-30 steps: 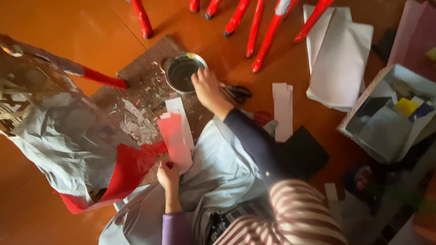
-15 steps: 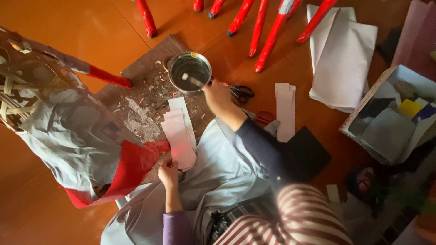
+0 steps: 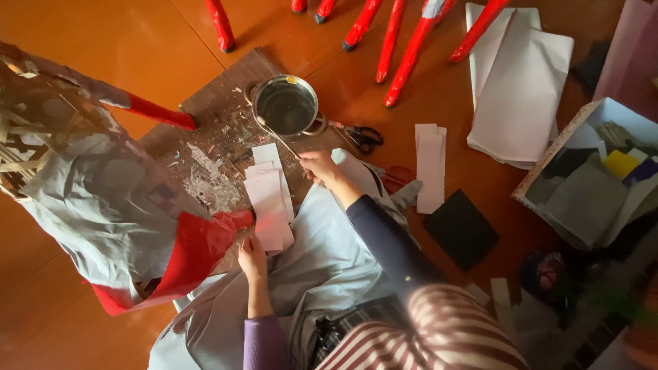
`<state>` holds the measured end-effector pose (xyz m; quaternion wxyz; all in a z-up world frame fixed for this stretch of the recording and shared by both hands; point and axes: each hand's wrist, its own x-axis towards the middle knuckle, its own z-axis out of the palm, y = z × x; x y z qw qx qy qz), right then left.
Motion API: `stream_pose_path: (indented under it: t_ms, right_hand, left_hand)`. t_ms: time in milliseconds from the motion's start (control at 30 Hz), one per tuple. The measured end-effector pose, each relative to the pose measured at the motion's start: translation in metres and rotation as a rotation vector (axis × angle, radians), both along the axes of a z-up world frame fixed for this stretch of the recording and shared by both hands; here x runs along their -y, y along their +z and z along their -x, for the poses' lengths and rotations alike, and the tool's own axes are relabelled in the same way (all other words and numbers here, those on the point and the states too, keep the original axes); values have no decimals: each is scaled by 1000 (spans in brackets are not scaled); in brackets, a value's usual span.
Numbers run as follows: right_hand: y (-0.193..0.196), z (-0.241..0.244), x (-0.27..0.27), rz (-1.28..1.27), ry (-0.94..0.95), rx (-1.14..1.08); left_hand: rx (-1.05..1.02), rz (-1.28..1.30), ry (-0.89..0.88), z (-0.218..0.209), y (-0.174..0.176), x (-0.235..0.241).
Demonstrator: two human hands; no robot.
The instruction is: Applying red paper and glue to a bamboo craft frame to assemble a decorative object.
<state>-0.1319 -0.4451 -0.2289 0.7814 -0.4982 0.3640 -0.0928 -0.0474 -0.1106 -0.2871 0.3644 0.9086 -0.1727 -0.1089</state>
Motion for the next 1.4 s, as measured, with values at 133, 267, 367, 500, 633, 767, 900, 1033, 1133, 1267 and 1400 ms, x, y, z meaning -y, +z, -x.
stream_pose_path:
  t_ms: [133,267,367,500,633,767,900,1033,1133,1267,1400]
  right_hand:
    - [11,-6,-2,72,8,-45]
    - [29,-6,-5,20,-97,84]
    - [10,-6,-2,26,-152,59]
    - [17,-6,-5,49,-149,32]
    - [13,-8,-4,72,-129,39]
    - [15,-6,-5,70,-134,29]
    - [20,-5,-7,96,-128,11]
    - [36,-3,-8,98,-127,16]
    - [20,-6,-7,134,-109,-16]
    - [53,-6,-14,86,-90,-30]
    - [51,20,-28,-49,12,104]
  left_hand:
    - [71,-12,-29,10,44,13]
    - [62,55,2,11,47,10]
    - [-115,69,55,12,49,10]
    - [-111,10,43,9,40,7]
    - [-52,-34,37,5,26,5]
    - [-66,-59,3,4,21,3]
    - [-163,25,-12,2,14,-1]
    - [-554,490,24,2,2,-4]
    - [-799,773,44,7,37,2]
    - [-1001,945,50,13,64,9]
    - [-1022,984,78,11,30,6]
